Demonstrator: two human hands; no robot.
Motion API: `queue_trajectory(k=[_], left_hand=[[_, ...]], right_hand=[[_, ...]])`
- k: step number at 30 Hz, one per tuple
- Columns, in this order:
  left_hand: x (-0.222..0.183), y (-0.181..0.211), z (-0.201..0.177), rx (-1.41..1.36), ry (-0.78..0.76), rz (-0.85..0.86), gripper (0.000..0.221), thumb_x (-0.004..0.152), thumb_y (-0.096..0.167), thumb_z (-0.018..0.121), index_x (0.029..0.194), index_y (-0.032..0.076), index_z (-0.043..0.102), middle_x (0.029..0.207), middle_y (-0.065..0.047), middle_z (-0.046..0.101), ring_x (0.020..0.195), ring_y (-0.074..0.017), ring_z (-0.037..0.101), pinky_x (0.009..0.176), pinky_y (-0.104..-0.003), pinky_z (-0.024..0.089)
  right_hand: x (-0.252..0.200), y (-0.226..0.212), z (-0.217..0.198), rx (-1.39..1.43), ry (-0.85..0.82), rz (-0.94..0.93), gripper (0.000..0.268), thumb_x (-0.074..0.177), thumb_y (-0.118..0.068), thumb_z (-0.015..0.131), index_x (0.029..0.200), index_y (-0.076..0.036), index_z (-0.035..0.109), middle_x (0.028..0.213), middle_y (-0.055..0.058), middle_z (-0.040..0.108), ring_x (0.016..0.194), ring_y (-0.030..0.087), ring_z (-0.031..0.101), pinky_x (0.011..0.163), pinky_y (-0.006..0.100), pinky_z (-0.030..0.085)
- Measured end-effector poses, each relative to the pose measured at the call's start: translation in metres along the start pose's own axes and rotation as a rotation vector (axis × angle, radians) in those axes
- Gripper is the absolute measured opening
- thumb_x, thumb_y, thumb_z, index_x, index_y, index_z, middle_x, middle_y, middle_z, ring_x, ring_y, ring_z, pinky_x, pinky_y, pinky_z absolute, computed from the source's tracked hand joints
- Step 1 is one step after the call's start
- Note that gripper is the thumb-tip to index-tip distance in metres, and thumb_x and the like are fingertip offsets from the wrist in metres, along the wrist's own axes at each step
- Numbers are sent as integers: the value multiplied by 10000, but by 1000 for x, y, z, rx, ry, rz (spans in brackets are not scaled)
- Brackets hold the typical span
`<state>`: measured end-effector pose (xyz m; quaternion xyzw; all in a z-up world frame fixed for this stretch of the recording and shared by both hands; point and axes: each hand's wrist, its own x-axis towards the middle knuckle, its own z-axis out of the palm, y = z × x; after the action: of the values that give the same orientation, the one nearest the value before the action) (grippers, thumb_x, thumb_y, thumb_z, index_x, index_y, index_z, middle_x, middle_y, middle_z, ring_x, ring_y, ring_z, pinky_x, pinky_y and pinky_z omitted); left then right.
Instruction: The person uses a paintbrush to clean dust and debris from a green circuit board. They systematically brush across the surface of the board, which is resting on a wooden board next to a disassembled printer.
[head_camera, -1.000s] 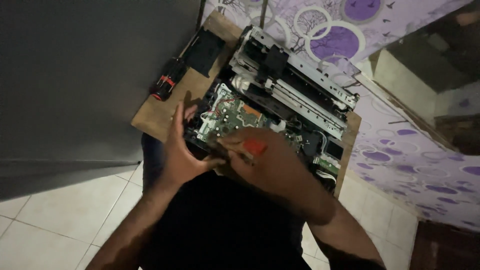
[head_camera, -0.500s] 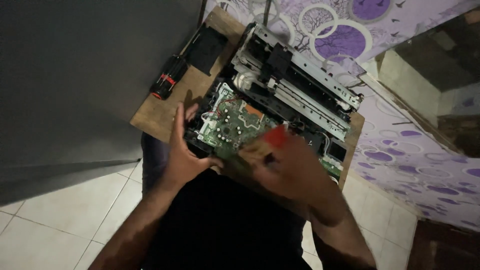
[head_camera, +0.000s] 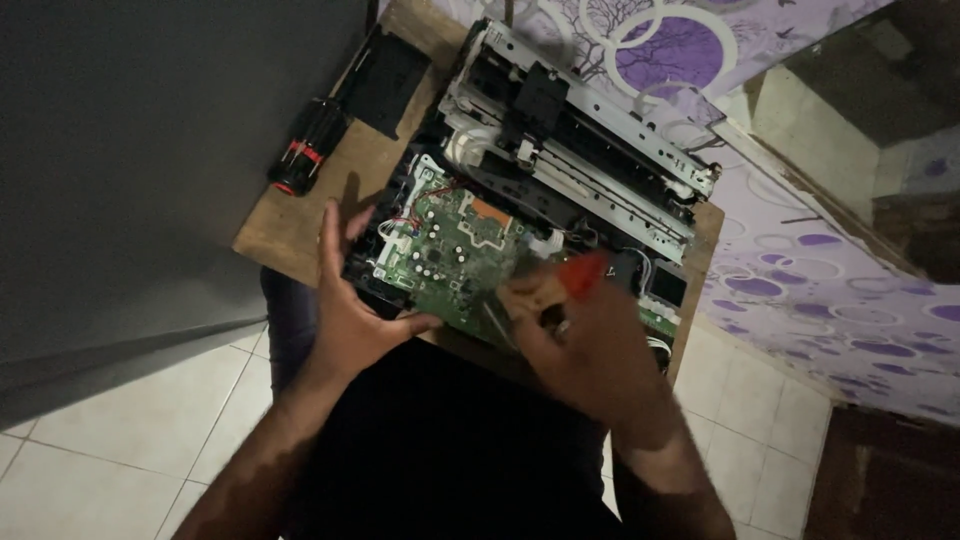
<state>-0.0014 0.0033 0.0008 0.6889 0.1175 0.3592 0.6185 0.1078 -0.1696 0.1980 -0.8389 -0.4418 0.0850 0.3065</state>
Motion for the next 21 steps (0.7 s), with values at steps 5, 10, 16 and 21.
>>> queue_trajectory(k=[5, 10, 16, 21], left_hand=[[0, 7, -1, 61, 9, -2, 1583, 422, 310, 1075, 1617, -49, 100, 1510, -296, 477, 1404, -441, 489, 1158, -551, 414], [4, 13, -3, 86, 10, -25, 1562, 412, 367, 1067, 1601, -60, 149, 1531, -284, 474, 1399, -442, 497, 1154, -536, 420], [10, 18, 0, 60, -19, -55, 1533, 380, 267, 1081, 1582, -70, 192, 1532, -279, 476, 1411, -454, 475, 1165, -576, 400], [8, 16, -1, 151, -29, -87, 1484, 364, 333, 1080, 1542, -81, 277, 1520, -265, 496, 1397, -427, 497, 1163, -538, 413]], right_hand=[[16, 31, 3, -88, 182, -56, 130, 908, -55, 748, 974, 53, 721, 787, 248, 716, 498, 236, 626, 458, 311, 488], [17, 7, -1, -24, 44, -4, 107, 878, -65, 730, 897, 41, 730, 734, 195, 728, 435, 247, 640, 404, 302, 505], [37, 19, -15, 130, -68, 39, 165, 879, -112, 712, 927, 41, 749, 719, 231, 718, 428, 265, 635, 392, 329, 494], [50, 28, -13, 164, -42, 43, 155, 903, -110, 719, 960, 27, 766, 765, 189, 754, 477, 197, 661, 418, 271, 492]])
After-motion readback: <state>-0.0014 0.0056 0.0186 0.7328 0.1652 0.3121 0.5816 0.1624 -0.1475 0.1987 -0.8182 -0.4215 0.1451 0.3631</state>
